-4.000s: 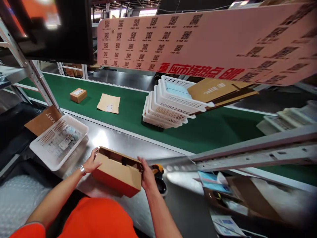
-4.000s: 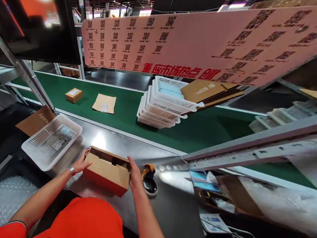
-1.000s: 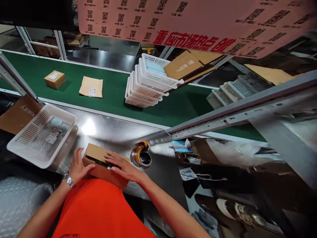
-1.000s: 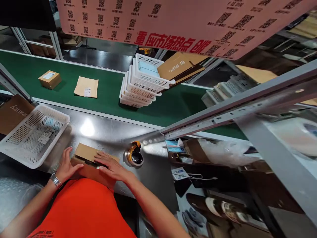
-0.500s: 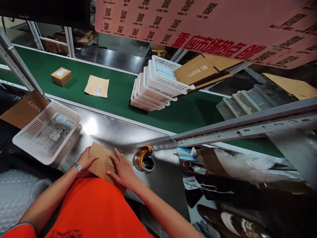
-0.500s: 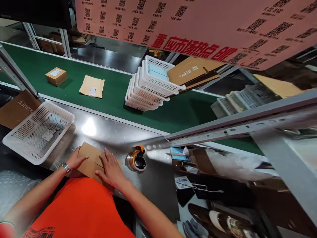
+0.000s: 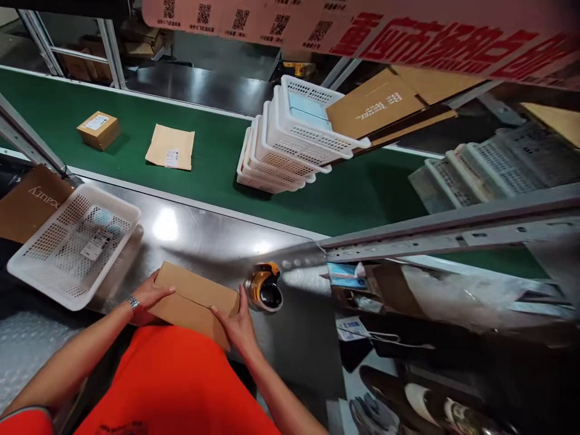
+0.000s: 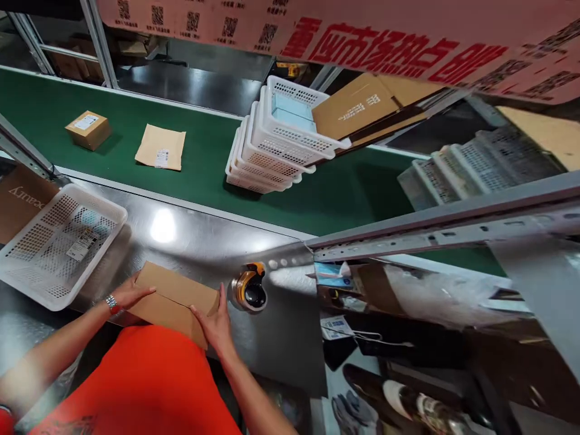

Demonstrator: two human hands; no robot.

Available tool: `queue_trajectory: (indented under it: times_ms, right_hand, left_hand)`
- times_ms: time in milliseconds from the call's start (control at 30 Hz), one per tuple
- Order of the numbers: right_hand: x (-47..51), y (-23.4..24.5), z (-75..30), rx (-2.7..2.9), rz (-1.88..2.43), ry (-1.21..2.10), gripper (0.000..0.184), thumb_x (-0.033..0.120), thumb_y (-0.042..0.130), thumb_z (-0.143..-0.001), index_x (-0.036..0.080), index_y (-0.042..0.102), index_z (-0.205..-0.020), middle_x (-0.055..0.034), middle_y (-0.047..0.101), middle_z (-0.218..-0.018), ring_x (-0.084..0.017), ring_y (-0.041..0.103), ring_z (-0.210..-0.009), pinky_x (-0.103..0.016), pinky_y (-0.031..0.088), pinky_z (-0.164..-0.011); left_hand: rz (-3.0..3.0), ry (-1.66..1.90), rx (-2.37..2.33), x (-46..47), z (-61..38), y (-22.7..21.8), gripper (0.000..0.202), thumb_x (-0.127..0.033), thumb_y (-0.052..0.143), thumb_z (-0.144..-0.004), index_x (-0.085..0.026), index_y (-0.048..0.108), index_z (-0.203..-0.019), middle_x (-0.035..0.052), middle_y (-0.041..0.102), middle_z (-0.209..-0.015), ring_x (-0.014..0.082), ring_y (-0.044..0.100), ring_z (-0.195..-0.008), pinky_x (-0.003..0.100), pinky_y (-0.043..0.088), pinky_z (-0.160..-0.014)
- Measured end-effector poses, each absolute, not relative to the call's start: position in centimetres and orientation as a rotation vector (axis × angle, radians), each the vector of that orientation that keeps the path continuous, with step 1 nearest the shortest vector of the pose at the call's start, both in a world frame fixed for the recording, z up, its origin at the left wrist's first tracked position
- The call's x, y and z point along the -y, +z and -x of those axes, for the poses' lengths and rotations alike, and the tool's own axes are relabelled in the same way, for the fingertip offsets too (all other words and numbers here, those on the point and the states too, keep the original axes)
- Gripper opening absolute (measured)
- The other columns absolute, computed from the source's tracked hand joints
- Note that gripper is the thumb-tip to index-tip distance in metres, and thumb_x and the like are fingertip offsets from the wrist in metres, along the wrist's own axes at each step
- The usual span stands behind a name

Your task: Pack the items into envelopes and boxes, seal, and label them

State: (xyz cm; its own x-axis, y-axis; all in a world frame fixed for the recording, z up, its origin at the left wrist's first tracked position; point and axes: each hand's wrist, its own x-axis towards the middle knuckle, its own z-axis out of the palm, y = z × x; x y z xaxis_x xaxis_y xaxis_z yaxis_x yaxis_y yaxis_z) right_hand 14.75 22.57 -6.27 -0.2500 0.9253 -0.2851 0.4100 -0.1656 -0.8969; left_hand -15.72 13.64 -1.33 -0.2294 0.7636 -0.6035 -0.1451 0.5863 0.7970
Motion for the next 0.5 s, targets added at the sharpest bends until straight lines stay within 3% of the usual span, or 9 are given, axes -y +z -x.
queue_trajectory:
  times_ms: [167,300,400,500]
  right_hand:
    - [-23.3,-6.7,-14.7,1.528,1.541,1.452,0.129,0.070,0.089,-0.071,0.022,0.027,-0.174,-0.0222,0.048,-0.171,-0.037,0.054,-0.153,-0.055,0.049,-0.123]
    - [-26.3,-7.7,-17.9,1.383,1.493,1.642,0.102,0.076,0.069,-0.085,0.021,0.043,-0.167,-0.0215,0.064,-0.157,-0.037,0.069,-0.135,-0.053,0.060,-0.107]
    - [-29.6,-8.9,-20.6,1.504,1.740,1.239,0.098,0.075,0.055,-0.091,0.012,0.042,-0.165,-0.0271,0.063,-0.154,-0.041,0.065,-0.138,-0.055,0.056,-0.110]
    - [-32.3,-10.2,-21.5,1.781,2.003,0.819,0.113,0.064,0.068,-0.084,-0.004,0.031,-0.167,-0.0394,0.060,-0.150,-0.050,0.059,-0.142,-0.059,0.049,-0.116]
  left_hand:
    - [-0.605,0.901,-1.688,-14.3,15.5,-1.0,0.080,-0.062,0.090,-0.069,-0.017,0.070,-0.133,0.0155,0.083,-0.125,0.0350,0.080,-0.110,0.041,0.065,-0.090]
    - [-0.611,0.881,-1.722,-14.5,15.7,-1.4,0.078,-0.062,0.089,-0.071,-0.015,0.071,-0.131,0.0177,0.084,-0.122,0.0384,0.080,-0.112,0.043,0.066,-0.088]
    - [-0.660,0.887,-1.706,-15.2,15.8,-1.7,0.081,-0.063,0.087,-0.072,-0.015,0.069,-0.135,0.0181,0.083,-0.125,0.0378,0.079,-0.114,0.044,0.066,-0.090]
    - [-0.727,0.890,-1.644,-16.6,15.6,-2.1,0.086,-0.063,0.088,-0.069,-0.016,0.068,-0.138,0.0177,0.081,-0.130,0.0360,0.079,-0.115,0.043,0.065,-0.094]
